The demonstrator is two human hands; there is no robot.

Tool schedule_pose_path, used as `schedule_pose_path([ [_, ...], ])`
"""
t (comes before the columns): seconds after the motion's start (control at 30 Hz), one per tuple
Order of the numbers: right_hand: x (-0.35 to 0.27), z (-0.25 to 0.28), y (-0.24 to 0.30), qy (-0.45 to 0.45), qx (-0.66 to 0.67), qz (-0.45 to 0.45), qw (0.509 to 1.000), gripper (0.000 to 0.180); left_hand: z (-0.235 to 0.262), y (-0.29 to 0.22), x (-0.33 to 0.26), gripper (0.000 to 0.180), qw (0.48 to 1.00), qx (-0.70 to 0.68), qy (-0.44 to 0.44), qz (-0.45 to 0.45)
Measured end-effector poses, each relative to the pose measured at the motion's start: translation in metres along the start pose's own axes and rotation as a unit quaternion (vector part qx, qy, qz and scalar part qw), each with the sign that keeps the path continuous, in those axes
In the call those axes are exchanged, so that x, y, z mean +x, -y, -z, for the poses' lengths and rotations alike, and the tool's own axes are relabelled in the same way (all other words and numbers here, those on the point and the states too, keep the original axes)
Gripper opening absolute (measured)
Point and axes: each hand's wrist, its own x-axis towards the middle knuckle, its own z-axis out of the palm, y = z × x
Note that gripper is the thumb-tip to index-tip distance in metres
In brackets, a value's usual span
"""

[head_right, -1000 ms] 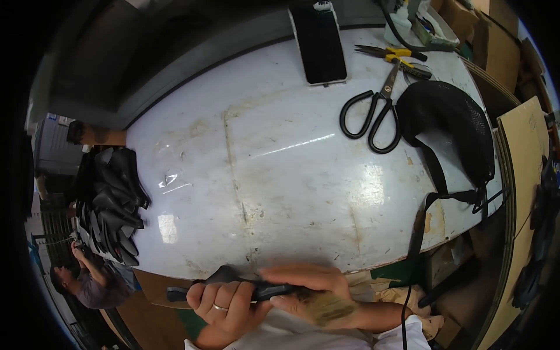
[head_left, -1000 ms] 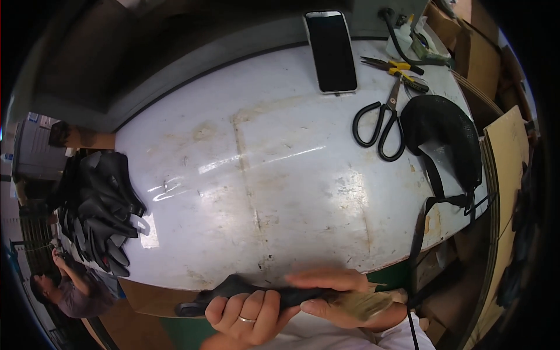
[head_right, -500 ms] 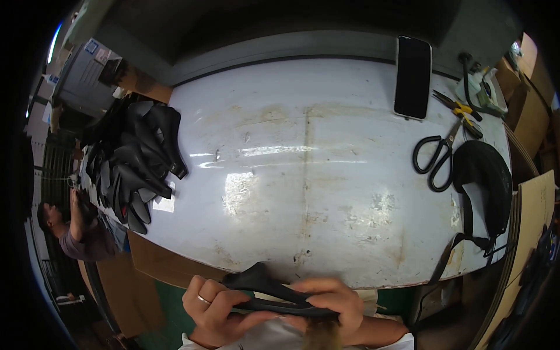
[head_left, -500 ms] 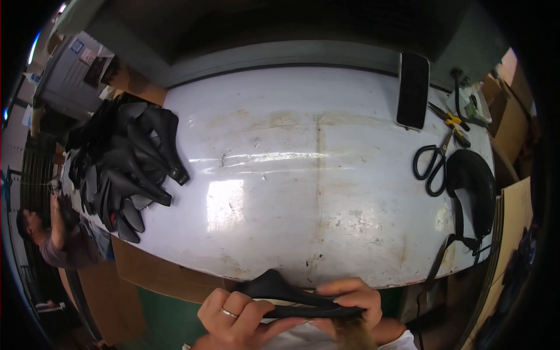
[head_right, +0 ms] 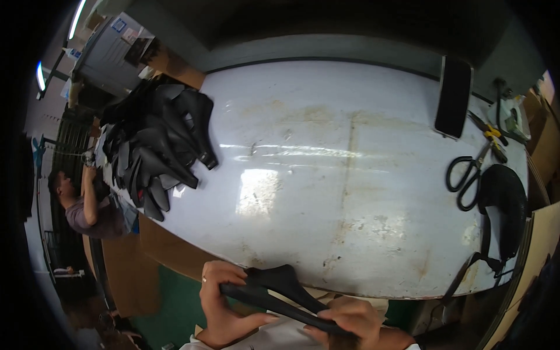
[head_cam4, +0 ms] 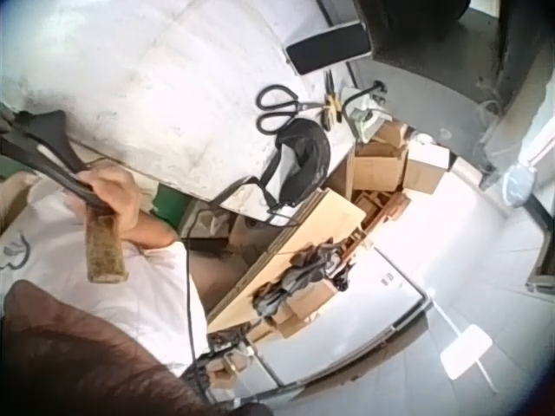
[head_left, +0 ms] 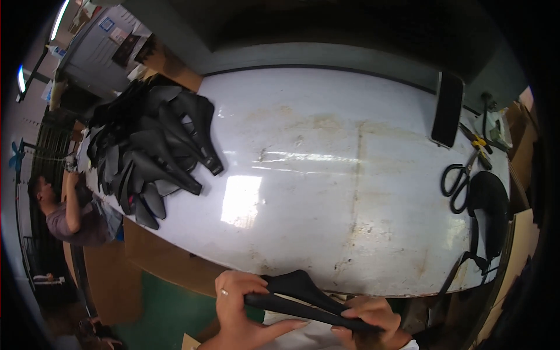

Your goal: Trimming and inspecting plastic bicycle saddle shells at a manufacturing workstation.

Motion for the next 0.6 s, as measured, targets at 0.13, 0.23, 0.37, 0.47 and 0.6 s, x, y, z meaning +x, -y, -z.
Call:
schedule_pose_path([
  [0.13,-0.005,-0.001,0.0,0.015,-0.026,0.077,0.997,0.061,-0.006,0.013,-0.008,0.072,0.998,-0.049,-0.02,0.042],
  [0.23,-0.008,-0.001,-0.007,0.032,-0.029,0.1,0.994,0.062,0.0,0.021,-0.008,0.069,1.0,0.013,-0.023,-0.013],
  [0.37,-0.004,-0.001,-0.015,0.033,0.056,0.122,0.99,0.06,-0.009,0.029,0.0,0.041,0.992,-0.012,-0.108,-0.063],
  [0.47,0.004,0.023,0.015,0.05,-0.022,0.089,0.995,0.057,-0.021,0.039,0.015,0.038,0.977,-0.047,-0.157,-0.138],
  [0.6,0.02,0.06,0.035,0.306,-0.125,-0.082,0.94,0.032,-0.025,0.027,0.027,0.032,0.98,-0.037,-0.152,-0.123],
])
